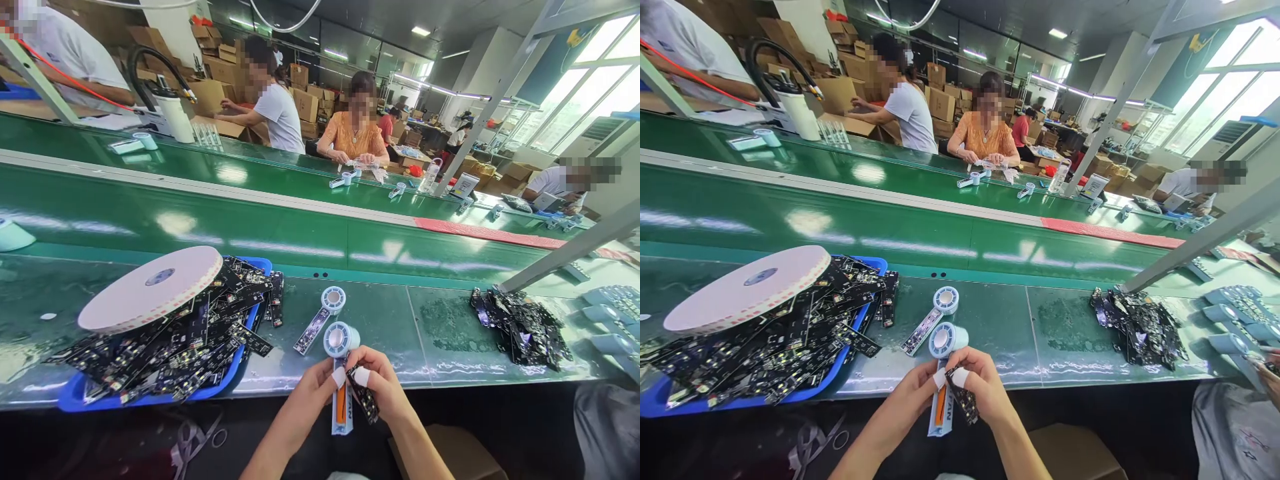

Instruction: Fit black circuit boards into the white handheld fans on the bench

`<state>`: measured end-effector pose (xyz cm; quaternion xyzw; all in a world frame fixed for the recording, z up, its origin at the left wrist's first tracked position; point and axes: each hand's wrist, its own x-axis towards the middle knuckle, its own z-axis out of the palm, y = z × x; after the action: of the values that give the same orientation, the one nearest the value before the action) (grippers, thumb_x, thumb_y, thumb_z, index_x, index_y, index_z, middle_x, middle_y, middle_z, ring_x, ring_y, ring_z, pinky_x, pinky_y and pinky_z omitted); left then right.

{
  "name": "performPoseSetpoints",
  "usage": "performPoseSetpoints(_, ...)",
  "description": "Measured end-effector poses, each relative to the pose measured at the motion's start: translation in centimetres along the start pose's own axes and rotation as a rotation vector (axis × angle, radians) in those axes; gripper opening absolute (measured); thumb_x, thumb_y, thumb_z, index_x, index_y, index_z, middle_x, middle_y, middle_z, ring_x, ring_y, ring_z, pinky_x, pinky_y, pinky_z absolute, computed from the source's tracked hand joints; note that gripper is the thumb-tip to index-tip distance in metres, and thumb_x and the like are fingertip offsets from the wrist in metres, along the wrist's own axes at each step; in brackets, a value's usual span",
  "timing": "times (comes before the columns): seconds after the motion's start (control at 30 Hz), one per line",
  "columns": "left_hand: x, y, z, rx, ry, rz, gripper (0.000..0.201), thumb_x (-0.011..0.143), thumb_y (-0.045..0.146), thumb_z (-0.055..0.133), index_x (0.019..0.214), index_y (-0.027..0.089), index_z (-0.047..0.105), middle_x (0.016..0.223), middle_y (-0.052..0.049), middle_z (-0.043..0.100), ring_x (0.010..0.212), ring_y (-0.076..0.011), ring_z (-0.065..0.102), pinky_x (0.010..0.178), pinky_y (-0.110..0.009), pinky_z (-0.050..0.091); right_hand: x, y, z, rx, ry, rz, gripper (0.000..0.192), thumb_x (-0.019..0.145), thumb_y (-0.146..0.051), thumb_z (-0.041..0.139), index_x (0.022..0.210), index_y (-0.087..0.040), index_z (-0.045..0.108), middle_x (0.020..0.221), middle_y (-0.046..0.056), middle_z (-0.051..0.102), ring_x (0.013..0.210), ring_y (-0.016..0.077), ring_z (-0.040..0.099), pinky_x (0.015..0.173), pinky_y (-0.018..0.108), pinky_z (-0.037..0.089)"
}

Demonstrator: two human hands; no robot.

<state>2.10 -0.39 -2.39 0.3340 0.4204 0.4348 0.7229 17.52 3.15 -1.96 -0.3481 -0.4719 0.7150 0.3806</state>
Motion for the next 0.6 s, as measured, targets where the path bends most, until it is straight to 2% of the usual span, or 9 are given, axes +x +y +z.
performPoseSetpoints(0.07, -0.1, -0.1, 0.4, -0.095, 0.031, -0.007, 0.057, 0.073, 0.06, 0.075, 0.111, 0.018, 0.068, 0.105, -0.009, 0.074, 0.102, -0.0281, 0.069, 0.09, -0.04, 0.054, -0.2, -0.3, -0.2, -0.028, -0.017, -0.033, 0.03, 0.073, -0.046, 0.075, 0.084, -0.02, 0.063, 0.076, 0.001, 0.061, 0.065, 0.0143, 0.054, 0.064, 0.026, 0.046)
performPoseSetpoints(0.13, 0.0, -0.4, 0.6, -0.096, 0.124, 0.051, 0.059, 0.072, 0.057, 0.077, 0.116, 0.019, 0.064, 0.115, -0.01, 0.072, 0.111, -0.0288, 0.066, 0.095, -0.04, 0.053, -0.5, -0.9, -0.3, -0.115, -0.037, -0.08, 0.03, 0.076, -0.043, 0.075, 0.093, -0.021, 0.064, 0.084, 0.002, 0.063, 0.073, 0.0156, 0.058, 0.071, 0.028, 0.049)
performPoseSetpoints(0.27, 0.5, -0.8, 0.1, 0.106, 0.341, 0.202, 0.053, 0.082, 0.055, 0.065, 0.121, 0.02, 0.056, 0.123, -0.01, 0.067, 0.127, -0.0292, 0.057, 0.105, -0.04, 0.047, -0.7, -2.4, 0.1, -0.395, -0.007, -0.152, 0.026, 0.085, -0.029, 0.068, 0.109, -0.021, 0.063, 0.101, 0.006, 0.067, 0.091, 0.018, 0.064, 0.086, 0.031, 0.051)
performPoseSetpoints(0.33, 0.6, -1.1, -0.4, 0.168, 0.363, 0.218, 0.047, 0.087, 0.053, 0.058, 0.122, 0.021, 0.054, 0.123, -0.01, 0.066, 0.126, -0.0288, 0.057, 0.104, -0.04, 0.047, -0.8, -2.7, 0.6, -0.507, 0.04, -0.19, 0.03, 0.087, -0.023, 0.063, 0.116, -0.022, 0.06, 0.107, 0.006, 0.067, 0.096, 0.0182, 0.064, 0.089, 0.031, 0.051)
performPoseSetpoints(0.43, 0.8, -1.7, -0.9, 0.192, 0.358, 0.253, 0.046, 0.087, 0.046, 0.059, 0.124, 0.02, 0.05, 0.123, -0.01, 0.065, 0.119, -0.0275, 0.061, 0.1, -0.039, 0.049, -0.9, -2.3, 1.3, -0.675, 0.117, -0.227, 0.042, 0.083, -0.014, 0.057, 0.125, -0.023, 0.056, 0.104, 0.004, 0.068, 0.093, 0.0175, 0.065, 0.086, 0.03, 0.053)
performPoseSetpoints(0.53, 1.0, -1.9, -1.2, 0.278, 0.443, 0.273, 0.048, 0.084, 0.04, 0.063, 0.124, 0.02, 0.048, 0.121, -0.011, 0.064, 0.115, -0.0275, 0.062, 0.099, -0.042, 0.049, -0.9, -1.5, 1.6, -0.897, 0.225, -0.278, 0.05, 0.08, -0.011, 0.052, 0.129, -0.023, 0.052, 0.106, 0.006, 0.068, 0.093, 0.0192, 0.066, 0.083, 0.032, 0.054)
performPoseSetpoints(0.6, 1.1, -1.7, -1.1, 0.35, 0.502, 0.282, 0.047, 0.083, 0.038, 0.062, 0.124, 0.02, 0.048, 0.121, -0.011, 0.064, 0.114, -0.0282, 0.062, 0.098, -0.043, 0.048, -0.8, -1.2, 1.7, -1.042, 0.284, -0.323, 0.046, 0.083, -0.011, 0.05, 0.128, -0.022, 0.05, 0.111, 0.008, 0.068, 0.097, 0.021, 0.067, 0.083, 0.032, 0.053)
